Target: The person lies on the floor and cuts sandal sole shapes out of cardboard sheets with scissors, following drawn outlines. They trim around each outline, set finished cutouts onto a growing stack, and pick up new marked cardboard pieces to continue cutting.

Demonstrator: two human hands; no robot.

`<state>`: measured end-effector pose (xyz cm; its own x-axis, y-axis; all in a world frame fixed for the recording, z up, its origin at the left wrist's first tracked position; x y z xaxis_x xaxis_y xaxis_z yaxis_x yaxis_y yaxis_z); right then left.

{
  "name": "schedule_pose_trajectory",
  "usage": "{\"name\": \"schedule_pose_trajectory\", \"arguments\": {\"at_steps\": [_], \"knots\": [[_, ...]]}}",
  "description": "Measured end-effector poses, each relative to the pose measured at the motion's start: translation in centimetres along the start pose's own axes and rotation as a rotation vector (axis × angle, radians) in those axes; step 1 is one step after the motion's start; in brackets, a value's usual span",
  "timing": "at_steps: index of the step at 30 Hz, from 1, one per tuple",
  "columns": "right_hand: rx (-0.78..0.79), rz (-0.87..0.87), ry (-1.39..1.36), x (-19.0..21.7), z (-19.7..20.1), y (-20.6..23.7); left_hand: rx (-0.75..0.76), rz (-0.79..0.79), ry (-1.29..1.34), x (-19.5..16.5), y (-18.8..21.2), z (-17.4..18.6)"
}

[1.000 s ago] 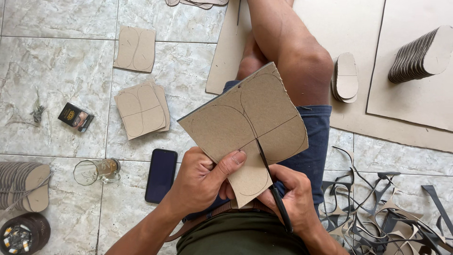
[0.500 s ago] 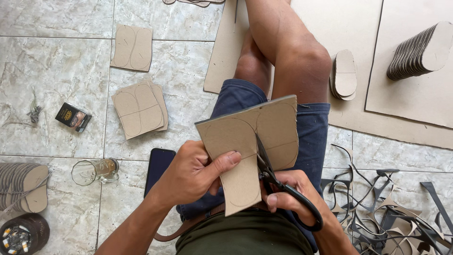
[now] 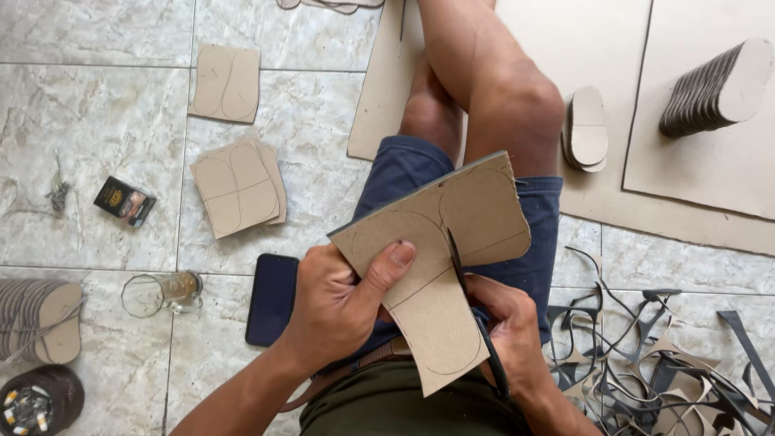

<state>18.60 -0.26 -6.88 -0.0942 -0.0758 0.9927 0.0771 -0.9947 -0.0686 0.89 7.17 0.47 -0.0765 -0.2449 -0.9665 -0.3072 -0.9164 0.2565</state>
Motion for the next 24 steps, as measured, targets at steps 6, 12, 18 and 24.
{"name": "schedule_pose_trajectory", "arguments": {"at_steps": [6, 12, 18, 24], "knots": [[-0.039, -0.035, 0.083, -1.2, 0.2, 0.7, 0.057, 0.064, 0.083, 0.5, 0.1, -0.2], [-0.051, 0.053, -0.062, 0.2, 0.4, 0.1, 0.085, 0.074, 0.035, 0.7, 0.2, -0.6], [-0.028, -0.072, 0.067, -0.5, 0.5, 0.4, 0.126, 0.141, 0.042, 1.2, 0.2, -0.6], [0.006, -0.037, -0.066, 0.2, 0.3, 0.0, 0.180, 0.153, 0.086, 1.1, 0.0, -0.8]]}}
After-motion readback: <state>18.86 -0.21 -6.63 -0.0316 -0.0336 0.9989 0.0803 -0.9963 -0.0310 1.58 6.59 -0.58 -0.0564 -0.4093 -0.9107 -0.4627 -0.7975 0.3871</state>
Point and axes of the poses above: each hand's wrist, its own y-axis away from the middle knuckle, its own z-axis out of the back of the hand, x = y × z, the point moved 8 cm from there along -y, towards the middle knuckle, and after that the axes turned 11 degrees about z, right-handed, at the moved point
